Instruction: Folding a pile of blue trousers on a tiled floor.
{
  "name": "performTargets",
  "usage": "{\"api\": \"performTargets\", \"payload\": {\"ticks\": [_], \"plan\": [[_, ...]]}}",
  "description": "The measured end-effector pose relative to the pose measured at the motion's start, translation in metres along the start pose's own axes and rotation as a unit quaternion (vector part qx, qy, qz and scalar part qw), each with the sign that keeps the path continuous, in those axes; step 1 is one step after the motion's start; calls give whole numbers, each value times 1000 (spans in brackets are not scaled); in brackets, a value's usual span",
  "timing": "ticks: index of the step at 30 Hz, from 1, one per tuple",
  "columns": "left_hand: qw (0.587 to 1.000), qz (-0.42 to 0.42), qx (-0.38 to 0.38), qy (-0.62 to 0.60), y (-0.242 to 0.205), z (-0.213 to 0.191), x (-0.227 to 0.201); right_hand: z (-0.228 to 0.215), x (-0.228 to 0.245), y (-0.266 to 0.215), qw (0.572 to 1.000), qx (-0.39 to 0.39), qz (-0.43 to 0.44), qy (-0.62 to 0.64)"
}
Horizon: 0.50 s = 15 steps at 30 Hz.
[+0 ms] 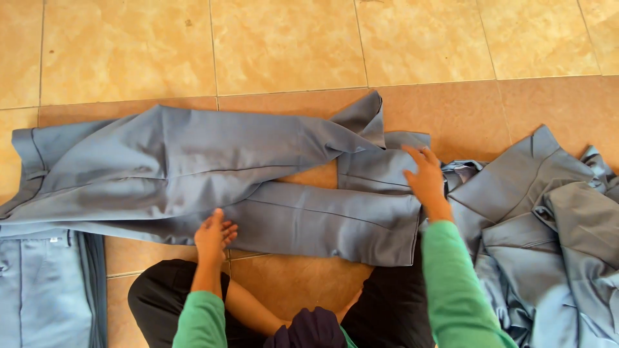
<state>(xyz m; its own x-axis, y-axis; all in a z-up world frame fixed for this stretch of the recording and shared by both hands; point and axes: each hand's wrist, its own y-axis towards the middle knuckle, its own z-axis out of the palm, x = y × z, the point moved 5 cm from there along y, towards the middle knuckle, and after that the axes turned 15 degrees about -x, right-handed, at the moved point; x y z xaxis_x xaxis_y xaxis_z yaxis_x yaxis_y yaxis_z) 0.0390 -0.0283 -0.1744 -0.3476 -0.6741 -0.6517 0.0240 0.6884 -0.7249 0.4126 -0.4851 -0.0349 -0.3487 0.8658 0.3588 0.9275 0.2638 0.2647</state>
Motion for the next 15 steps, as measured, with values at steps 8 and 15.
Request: {"api": "performTargets", "payload": {"ticks": [8,15], "plan": [[994,-30,-42,-96,70,7,-45,64,49,85,982,-117,-145,-39],[955,88,2,-284,9,-36,-169,-139,79,85,885,-136,155,417]]}}
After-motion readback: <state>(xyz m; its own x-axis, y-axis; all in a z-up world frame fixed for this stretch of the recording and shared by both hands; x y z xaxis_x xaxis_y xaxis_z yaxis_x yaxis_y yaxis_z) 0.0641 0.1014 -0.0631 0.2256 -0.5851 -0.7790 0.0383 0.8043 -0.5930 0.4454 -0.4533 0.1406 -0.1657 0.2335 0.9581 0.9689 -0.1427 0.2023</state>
